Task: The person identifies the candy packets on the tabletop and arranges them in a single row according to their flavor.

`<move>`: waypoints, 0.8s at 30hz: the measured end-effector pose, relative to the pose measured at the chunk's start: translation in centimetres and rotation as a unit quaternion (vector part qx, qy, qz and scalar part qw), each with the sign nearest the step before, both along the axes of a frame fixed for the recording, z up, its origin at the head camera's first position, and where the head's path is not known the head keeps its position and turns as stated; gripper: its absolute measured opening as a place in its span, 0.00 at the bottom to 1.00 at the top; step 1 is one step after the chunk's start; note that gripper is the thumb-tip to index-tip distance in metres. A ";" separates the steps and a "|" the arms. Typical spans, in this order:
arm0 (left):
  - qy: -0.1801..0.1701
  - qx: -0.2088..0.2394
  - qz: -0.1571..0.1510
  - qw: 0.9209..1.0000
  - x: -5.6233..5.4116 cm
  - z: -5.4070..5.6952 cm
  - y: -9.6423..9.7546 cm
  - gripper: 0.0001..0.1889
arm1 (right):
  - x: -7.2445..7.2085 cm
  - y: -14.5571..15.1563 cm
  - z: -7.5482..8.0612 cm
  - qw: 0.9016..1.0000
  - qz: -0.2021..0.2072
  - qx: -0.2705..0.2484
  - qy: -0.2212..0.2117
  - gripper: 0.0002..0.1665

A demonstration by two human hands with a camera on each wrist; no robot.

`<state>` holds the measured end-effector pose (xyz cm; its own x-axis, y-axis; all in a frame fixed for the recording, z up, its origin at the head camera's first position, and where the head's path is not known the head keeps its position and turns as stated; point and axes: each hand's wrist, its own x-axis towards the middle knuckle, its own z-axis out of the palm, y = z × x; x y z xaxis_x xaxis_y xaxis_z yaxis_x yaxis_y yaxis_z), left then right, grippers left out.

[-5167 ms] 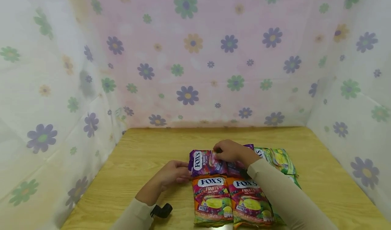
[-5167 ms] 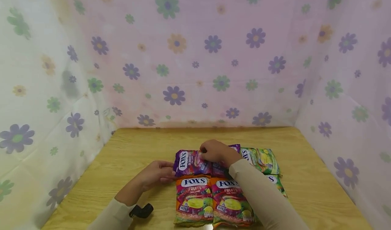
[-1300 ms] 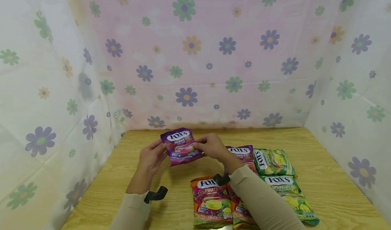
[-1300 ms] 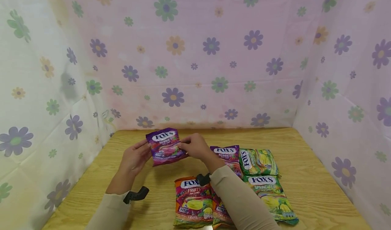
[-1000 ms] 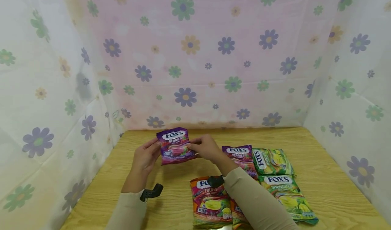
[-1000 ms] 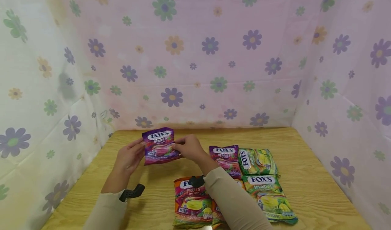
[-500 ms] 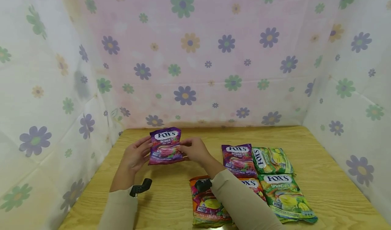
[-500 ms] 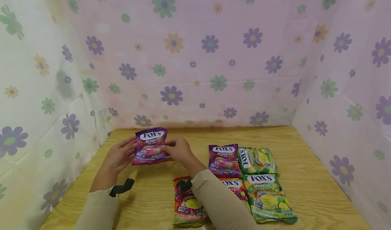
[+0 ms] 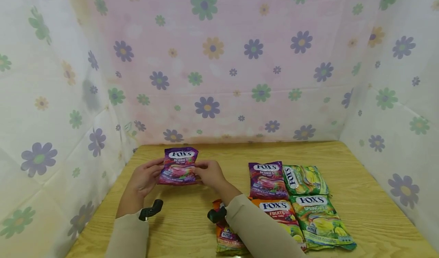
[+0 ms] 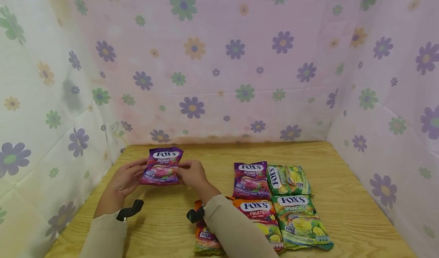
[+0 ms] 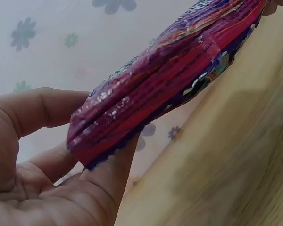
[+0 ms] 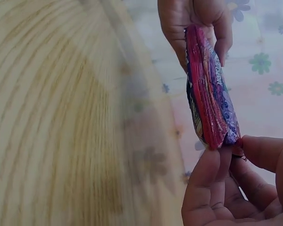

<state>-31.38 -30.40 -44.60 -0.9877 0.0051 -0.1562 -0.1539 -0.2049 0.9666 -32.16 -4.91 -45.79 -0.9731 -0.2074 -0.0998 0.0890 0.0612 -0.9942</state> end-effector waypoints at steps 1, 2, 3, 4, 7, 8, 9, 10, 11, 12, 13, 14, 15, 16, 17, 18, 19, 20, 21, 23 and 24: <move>-0.001 0.002 0.001 1.000 0.0 -0.1 -0.2 0.30 | 0.0 -0.2 -0.1 1.000 0.000 0.000 0.003 0.13; -0.003 0.004 0.005 1.000 0.0 -0.2 -0.4 0.30 | 0.0 -0.4 -0.2 1.000 0.000 0.000 0.004 0.13; -0.006 0.007 0.005 1.000 0.0 -0.2 -0.6 0.30 | 0.0 -0.6 -0.3 1.000 0.000 -0.001 0.005 0.13; -0.008 0.011 0.009 1.000 0.0 -0.3 -0.8 0.30 | 0.0 -0.9 -0.5 1.000 0.000 0.000 0.007 0.13; -0.004 0.028 0.014 0.999 0.0 -0.6 -1.4 0.29 | 0.0 -1.4 -0.9 1.000 0.005 -0.005 0.006 0.14; -0.001 0.032 0.016 0.999 0.1 -0.7 -1.6 0.29 | 0.0 -1.6 -1.1 1.000 0.007 -0.012 0.002 0.15; 0.000 0.035 0.018 0.999 0.1 -0.7 -1.8 0.28 | 0.1 -1.8 -1.2 1.000 0.008 -0.017 -0.001 0.15; 0.000 0.036 0.023 0.999 0.1 -0.8 -1.9 0.28 | 0.1 -2.0 -1.2 1.000 0.009 -0.021 -0.006 0.15; 0.000 0.038 0.028 0.999 0.1 -0.9 -2.0 0.27 | 0.2 -2.1 -1.2 1.000 0.010 -0.026 -0.011 0.16; 0.000 0.037 0.029 0.999 0.1 -0.9 -2.1 0.27 | 0.3 -2.3 -1.3 0.999 0.012 -0.030 -0.012 0.16; -0.003 0.034 0.033 0.999 0.1 -0.9 -2.2 0.27 | 0.4 -2.5 -1.3 0.999 0.012 -0.034 -0.016 0.16; -0.007 0.031 0.037 0.999 0.1 -0.9 -2.4 0.27 | 0.5 -2.7 -1.2 0.999 0.013 -0.038 -0.020 0.17; -0.012 0.029 0.041 0.999 0.1 -0.9 -2.4 0.27 | 0.6 -2.9 -1.2 0.999 0.014 -0.041 -0.023 0.18; -0.016 0.026 0.042 0.999 0.1 -0.9 -2.5 0.27 | 0.6 -3.0 -1.2 0.999 0.018 -0.044 -0.023 0.18; -0.017 0.022 0.041 0.999 0.1 -1.0 -2.6 0.27 | 0.7 -3.2 -1.2 0.998 0.022 -0.047 -0.019 0.19; -0.019 0.018 0.038 0.999 0.1 -0.9 -2.6 0.28 | 0.8 -3.3 -1.2 0.998 0.027 -0.050 -0.016 0.20; -0.025 0.022 0.041 0.999 0.1 -0.9 -2.6 0.28 | 0.8 -3.4 -1.3 0.998 0.033 -0.056 -0.016 0.21; -0.029 0.024 0.043 0.998 0.1 -0.9 -2.7 0.28 | 0.9 -3.6 -1.4 0.997 0.039 -0.059 -0.014 0.22; -0.035 0.027 0.045 0.998 0.2 -0.9 -2.7 0.28 | 0.9 -3.7 -1.5 0.997 0.045 -0.064 -0.012 0.23; -0.046 0.036 0.049 0.997 0.4 -0.8 -2.8 0.28 | 0.9 -3.9 -1.8 0.996 0.056 -0.071 -0.012 0.24; -0.051 0.044 0.055 0.996 0.4 -0.8 -2.8 0.28 | 0.9 -4.0 -1.9 0.995 0.061 -0.074 -0.014 0.25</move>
<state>-30.94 -33.25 -45.43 -0.9620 -0.0835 -0.2601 -0.2233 -0.3086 0.9246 -31.26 -8.94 -47.68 -0.9371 -0.3381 -0.0866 0.1178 -0.0730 -0.9903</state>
